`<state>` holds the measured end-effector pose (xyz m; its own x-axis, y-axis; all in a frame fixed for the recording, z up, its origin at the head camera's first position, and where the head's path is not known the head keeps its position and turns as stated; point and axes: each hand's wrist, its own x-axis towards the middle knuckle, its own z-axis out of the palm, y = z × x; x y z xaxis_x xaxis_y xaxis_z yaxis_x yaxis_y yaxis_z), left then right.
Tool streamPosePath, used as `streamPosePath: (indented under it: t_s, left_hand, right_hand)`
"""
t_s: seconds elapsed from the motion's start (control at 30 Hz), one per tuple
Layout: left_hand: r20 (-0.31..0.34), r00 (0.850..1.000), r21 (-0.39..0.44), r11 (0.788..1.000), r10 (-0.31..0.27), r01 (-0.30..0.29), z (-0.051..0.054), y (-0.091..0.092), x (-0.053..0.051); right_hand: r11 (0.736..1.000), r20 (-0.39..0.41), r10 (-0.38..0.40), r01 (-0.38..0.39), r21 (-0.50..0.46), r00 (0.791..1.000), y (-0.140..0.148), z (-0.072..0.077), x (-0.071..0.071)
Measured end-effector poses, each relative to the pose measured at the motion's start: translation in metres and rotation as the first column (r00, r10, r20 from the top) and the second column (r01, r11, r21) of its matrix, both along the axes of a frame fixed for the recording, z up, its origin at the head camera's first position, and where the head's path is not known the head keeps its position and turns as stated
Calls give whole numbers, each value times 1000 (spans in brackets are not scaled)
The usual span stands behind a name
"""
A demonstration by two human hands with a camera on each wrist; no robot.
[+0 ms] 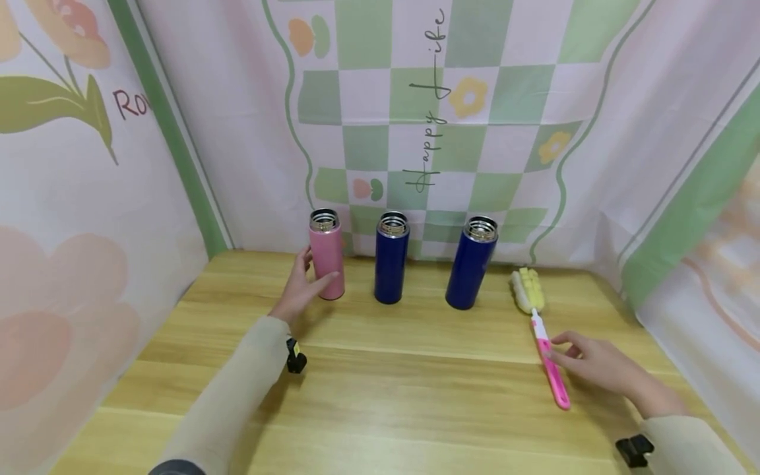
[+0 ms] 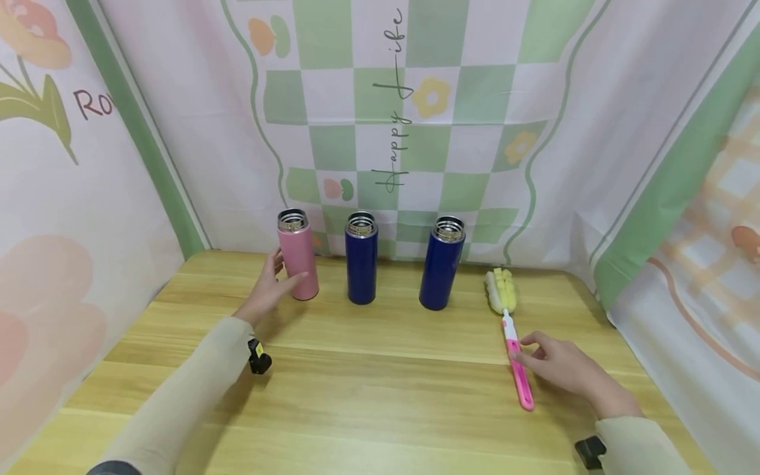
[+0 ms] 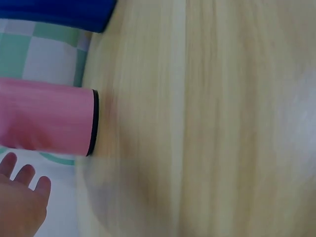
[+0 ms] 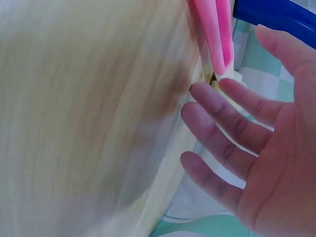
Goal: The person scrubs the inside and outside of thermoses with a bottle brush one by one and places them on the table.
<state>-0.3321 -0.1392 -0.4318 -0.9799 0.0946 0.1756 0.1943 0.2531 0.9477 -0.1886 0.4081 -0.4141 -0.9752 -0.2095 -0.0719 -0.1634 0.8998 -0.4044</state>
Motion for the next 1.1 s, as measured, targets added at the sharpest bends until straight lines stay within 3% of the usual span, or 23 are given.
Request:
streamPosePath:
  t_s: [0.13,0.33,0.6,1.1]
  left_hand:
    - [-26,999,-36,999,30,-31,6,6,-5]
    - [11,999,-25,999,40,-40,13,12,-9]
    - [42,998,30,998,49,-50,11,18,-15]
    - [48,997,35,998,59,-61,9,14,-11]
  right_hand:
    - [999,13,-31,30,15,999,-1,1,-2]
    - [997,21,-61,60,48,998,-2,1,-6]
    - [995,65,-102,101,16,993,-11,0,-10]
    - [990,140,-120,129,-59,983,-15,-9,-13]
